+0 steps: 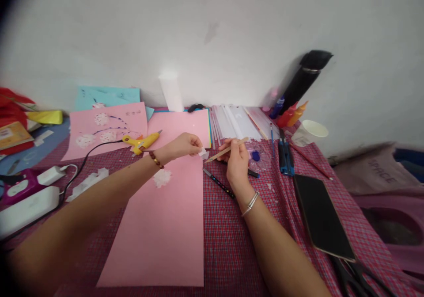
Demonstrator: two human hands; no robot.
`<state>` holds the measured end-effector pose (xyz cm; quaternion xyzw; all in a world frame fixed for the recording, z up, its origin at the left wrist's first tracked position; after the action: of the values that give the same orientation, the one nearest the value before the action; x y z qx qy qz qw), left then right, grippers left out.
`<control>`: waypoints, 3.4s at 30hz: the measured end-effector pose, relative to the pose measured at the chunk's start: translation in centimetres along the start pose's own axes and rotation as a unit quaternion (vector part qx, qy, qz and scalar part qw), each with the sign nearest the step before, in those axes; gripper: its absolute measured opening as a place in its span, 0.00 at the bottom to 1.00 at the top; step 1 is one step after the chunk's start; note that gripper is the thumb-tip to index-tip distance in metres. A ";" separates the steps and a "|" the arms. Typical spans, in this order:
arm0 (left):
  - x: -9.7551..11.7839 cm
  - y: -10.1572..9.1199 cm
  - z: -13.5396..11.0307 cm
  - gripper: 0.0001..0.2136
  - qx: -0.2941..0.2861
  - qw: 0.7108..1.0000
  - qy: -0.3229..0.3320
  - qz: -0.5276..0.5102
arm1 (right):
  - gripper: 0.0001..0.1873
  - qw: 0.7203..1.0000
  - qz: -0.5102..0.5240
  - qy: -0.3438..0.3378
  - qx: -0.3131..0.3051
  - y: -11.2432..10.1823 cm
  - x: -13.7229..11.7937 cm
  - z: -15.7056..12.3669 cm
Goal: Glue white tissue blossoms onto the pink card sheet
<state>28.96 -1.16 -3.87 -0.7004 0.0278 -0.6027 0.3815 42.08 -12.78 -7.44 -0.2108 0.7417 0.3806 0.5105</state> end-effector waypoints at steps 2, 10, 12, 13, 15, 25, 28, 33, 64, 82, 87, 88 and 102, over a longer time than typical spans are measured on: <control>-0.1 -1.5 -0.7 0.04 0.017 0.995 0.009 0.096 | 0.12 1.000 0.001 0.016 -0.020 0.3 0.3 -0.3; -1.0 -3.7 -5.4 0.12 -0.013 0.846 0.060 0.530 | 0.15 0.986 -0.113 0.006 -0.122 3.0 2.1 -2.1; -1.7 -2.7 -5.5 0.11 -0.036 0.854 0.055 0.517 | 0.15 0.983 -0.132 0.002 -0.131 3.2 2.3 -2.4; -2.1 -2.3 -5.4 0.10 -0.047 0.870 0.043 0.490 | 0.16 0.981 -0.141 0.001 -0.134 3.3 2.4 -2.6; -2.7 -2.0 -4.9 0.08 -0.056 0.910 0.008 0.411 | 0.16 0.978 -0.155 0.001 -0.137 3.3 2.5 -2.7; -3.3 -3.1 -4.2 0.05 -0.056 0.974 -0.049 0.214 | 0.16 0.981 -0.130 0.025 -0.139 3.2 2.8 -2.2; -3.1 -2.6 -4.0 0.05 -0.084 0.974 -0.046 0.207 | 0.16 0.983 -0.115 0.045 -0.136 3.0 3.1 -1.8; -2.3 -1.9 -3.7 0.05 -0.116 0.971 -0.041 0.203 | 0.16 0.980 -0.141 0.054 -0.130 2.7 3.7 -1.2; -1.1 -0.7 -3.7 0.10 -0.229 0.953 0.001 0.201 | 0.13 0.910 -0.391 -0.007 -0.140 2.9 3.7 -0.7; 1.6 -3.5 -3.7 0.07 -0.119 0.950 -0.007 0.288 | 0.13 0.928 -0.338 0.022 -0.156 2.9 3.6 -0.9; 0.5 -3.9 -4.9 0.07 -0.133 0.959 -0.012 0.248 | 0.15 0.979 -0.125 0.074 -0.142 2.7 2.6 -1.3; 0.1 -3.7 -5.1 0.07 -0.141 0.962 -0.007 0.235 | 0.15 0.986 -0.093 0.055 -0.128 2.6 2.2 -1.5; -3.8 -1.9 -5.4 0.06 -0.145 0.981 0.020 0.126 | 0.16 0.961 -0.242 -0.077 -0.113 3.9 1.4 -3.6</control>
<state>22.48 -0.63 -5.99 -0.7269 0.2107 -0.5533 0.3482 36.67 -13.02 -6.71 -0.4104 0.5796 0.3416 0.6156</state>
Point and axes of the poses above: each hand's wrist, its own z-axis towards the middle knuckle, its own y-axis out of the palm, x = y × z, the point moved 4 cm from there along z, towards the middle knuckle, and after that the axes turned 15 degrees about y, right-handed, at the moved point
